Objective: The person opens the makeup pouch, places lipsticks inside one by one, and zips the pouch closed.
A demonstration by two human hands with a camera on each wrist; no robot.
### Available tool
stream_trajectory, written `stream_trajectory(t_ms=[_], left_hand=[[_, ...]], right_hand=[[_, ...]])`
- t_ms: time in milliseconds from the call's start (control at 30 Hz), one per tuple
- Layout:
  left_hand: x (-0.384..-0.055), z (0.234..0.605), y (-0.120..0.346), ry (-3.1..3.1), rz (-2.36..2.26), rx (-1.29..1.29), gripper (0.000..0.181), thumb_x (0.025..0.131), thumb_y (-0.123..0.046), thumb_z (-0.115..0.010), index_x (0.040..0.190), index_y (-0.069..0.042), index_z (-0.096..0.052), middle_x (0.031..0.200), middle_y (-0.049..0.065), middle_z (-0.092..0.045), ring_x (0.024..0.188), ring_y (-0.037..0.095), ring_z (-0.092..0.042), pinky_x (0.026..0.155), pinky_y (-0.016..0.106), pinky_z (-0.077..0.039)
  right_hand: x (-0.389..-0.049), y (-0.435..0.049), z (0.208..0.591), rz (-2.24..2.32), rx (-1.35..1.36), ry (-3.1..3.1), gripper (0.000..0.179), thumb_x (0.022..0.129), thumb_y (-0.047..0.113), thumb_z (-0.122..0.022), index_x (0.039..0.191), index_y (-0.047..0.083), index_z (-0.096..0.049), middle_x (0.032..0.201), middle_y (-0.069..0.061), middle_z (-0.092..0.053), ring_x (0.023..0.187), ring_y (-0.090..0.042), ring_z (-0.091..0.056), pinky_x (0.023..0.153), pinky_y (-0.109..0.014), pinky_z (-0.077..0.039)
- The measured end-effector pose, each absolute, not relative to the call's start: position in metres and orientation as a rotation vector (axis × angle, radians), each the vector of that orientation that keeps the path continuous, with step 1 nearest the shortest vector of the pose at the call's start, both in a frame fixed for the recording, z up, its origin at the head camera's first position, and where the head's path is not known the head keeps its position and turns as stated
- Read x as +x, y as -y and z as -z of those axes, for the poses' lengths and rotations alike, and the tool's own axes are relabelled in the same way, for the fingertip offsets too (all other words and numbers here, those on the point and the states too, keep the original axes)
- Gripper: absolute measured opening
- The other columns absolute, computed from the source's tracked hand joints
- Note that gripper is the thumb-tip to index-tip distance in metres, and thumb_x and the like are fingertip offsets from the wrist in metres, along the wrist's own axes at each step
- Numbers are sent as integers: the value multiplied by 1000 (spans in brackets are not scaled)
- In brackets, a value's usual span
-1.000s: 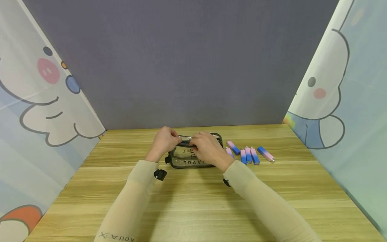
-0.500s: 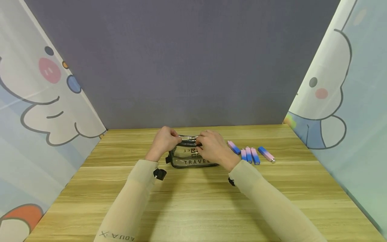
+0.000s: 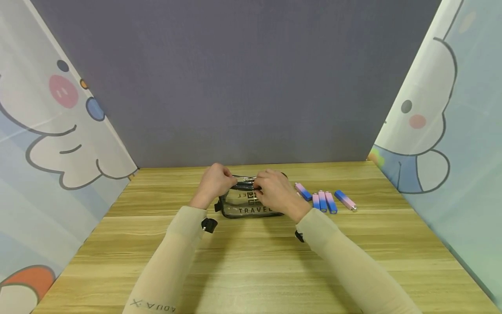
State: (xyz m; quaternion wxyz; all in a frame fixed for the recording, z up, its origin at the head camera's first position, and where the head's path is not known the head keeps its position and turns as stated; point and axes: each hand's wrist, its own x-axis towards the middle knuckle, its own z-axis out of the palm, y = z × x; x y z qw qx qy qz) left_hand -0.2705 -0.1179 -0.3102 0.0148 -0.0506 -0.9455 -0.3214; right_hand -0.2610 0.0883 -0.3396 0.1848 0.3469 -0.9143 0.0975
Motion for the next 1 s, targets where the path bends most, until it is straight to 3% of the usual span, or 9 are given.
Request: stream_trajectory(t_ms=[433, 1000], left_hand=[[-273, 305, 108, 2998, 977, -128, 49, 96, -19, -67, 53, -17, -43, 46, -4, -32, 41, 10, -24, 44, 27, -25], [-274, 306, 102, 3001, 923, -174, 52, 93, -14, -69, 49, -17, -42, 44, -5, -30, 39, 10, -23, 43, 25, -26]], right_hand=[[-260, -90, 340, -297, 971, 2543, 6, 88, 13, -78, 95, 14, -78, 98, 1, -71, 90, -19, -61, 81, -36, -51], [-261, -87, 344, -304, 991, 2517, 7, 88, 12, -78, 95, 15, -78, 99, 1, -72, 90, -20, -61, 79, -36, -51]])
